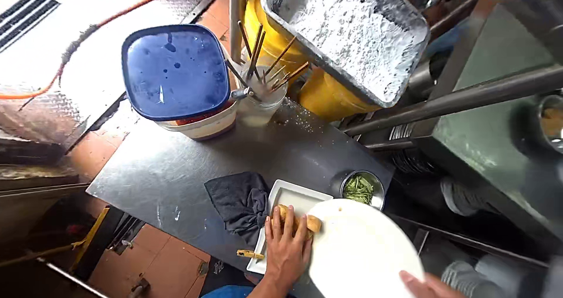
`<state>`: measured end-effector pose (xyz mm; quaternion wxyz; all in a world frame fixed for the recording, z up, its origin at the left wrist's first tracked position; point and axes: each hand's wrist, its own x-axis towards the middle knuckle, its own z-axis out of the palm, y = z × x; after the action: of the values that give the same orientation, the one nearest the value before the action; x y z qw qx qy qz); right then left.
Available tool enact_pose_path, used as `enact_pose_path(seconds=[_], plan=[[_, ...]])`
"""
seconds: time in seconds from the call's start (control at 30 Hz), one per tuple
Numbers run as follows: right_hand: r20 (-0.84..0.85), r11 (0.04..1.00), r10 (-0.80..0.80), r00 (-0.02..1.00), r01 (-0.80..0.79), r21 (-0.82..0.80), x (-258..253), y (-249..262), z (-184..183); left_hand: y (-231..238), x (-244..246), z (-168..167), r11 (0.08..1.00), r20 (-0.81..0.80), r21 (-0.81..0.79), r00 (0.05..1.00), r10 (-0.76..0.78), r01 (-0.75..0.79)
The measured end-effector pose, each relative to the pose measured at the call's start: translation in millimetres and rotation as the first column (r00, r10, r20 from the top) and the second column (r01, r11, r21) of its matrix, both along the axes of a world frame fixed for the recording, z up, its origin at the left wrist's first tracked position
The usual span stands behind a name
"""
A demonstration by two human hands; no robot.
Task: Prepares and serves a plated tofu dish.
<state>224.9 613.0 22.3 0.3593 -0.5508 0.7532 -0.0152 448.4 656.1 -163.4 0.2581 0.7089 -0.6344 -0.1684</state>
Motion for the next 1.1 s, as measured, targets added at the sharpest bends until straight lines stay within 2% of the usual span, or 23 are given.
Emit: enact_pose_path(seconds=[0.07, 0.13, 0.2, 0.27, 0.33, 0.43, 0.53, 0.63, 0.73, 0.83, 0.93, 0.97, 1.1], plan=[[-0.043, 0.999, -0.019, 0.999, 0.016, -0.050, -20, -24, 21, 0, 3, 4, 0.999, -0.005, 0.046, 1.000, 0.001, -0.001], [-0.019, 0.994, -0.084, 0.996, 0.083, -0.069, -41, -53, 21, 1, 12, 15, 0.999, -0.030, 0.032, 1.000, 0.000, 0.001], [0.097, 0.977, -0.193, 0.976, 0.200, -0.073, -49, -82, -6, -5, 28, 22, 0.999, -0.082, -0.042, 0.997, -0.008, 0.004], [0.284, 0.955, -0.284, 0.916, 0.295, 0.002, -33, -109, -48, -18, 56, 21, 0.995, -0.139, -0.088, 0.989, -0.059, 0.047], [0.428, 0.956, -0.286, 0.858, 0.284, 0.069, -1, -135, -92, -38, 87, 11, 0.988, -0.121, -0.104, 0.984, -0.128, 0.116], [0.468, 0.947, -0.320, 0.824, 0.293, 0.131, 50, -163, -143, -57, 119, 4, 0.938, -0.008, -0.105, 0.943, -0.332, 0.329], [0.409, 0.903, -0.429, 0.805, 0.369, 0.222, 78, -168, -156, -53, 122, 11, 0.779, 0.107, 0.033, 0.773, -0.625, 0.626], [0.312, 0.938, -0.337, 0.888, 0.291, 0.187, 78, -136, -133, -40, 116, 10, 0.669, 0.197, 0.161, 0.640, -0.743, 0.726], [0.219, 0.990, -0.063, 0.974, 0.088, -0.108, 73, -59, -119, -42, 112, 0, 0.648, 0.209, 0.109, 0.620, -0.757, 0.754], [0.126, 0.962, 0.093, 0.988, -0.057, -0.268, 85, 20, -140, -50, 102, 5, 0.636, 0.180, 0.093, 0.615, -0.768, 0.766], [-0.015, 0.924, 0.069, 0.998, -0.069, -0.377, 104, 59, -161, -68, 92, 26, 0.692, 0.102, 0.098, 0.685, -0.722, 0.715], [-0.041, 0.917, 0.037, 0.998, -0.050, -0.397, 108, 64, -164, -75, 88, 29, 0.686, 0.092, 0.113, 0.680, -0.727, 0.719], [-0.121, 0.910, -0.069, 0.990, 0.013, -0.415, 121, 68, -166, -94, 66, 23, 0.547, 0.153, 0.135, 0.528, -0.835, 0.826]])
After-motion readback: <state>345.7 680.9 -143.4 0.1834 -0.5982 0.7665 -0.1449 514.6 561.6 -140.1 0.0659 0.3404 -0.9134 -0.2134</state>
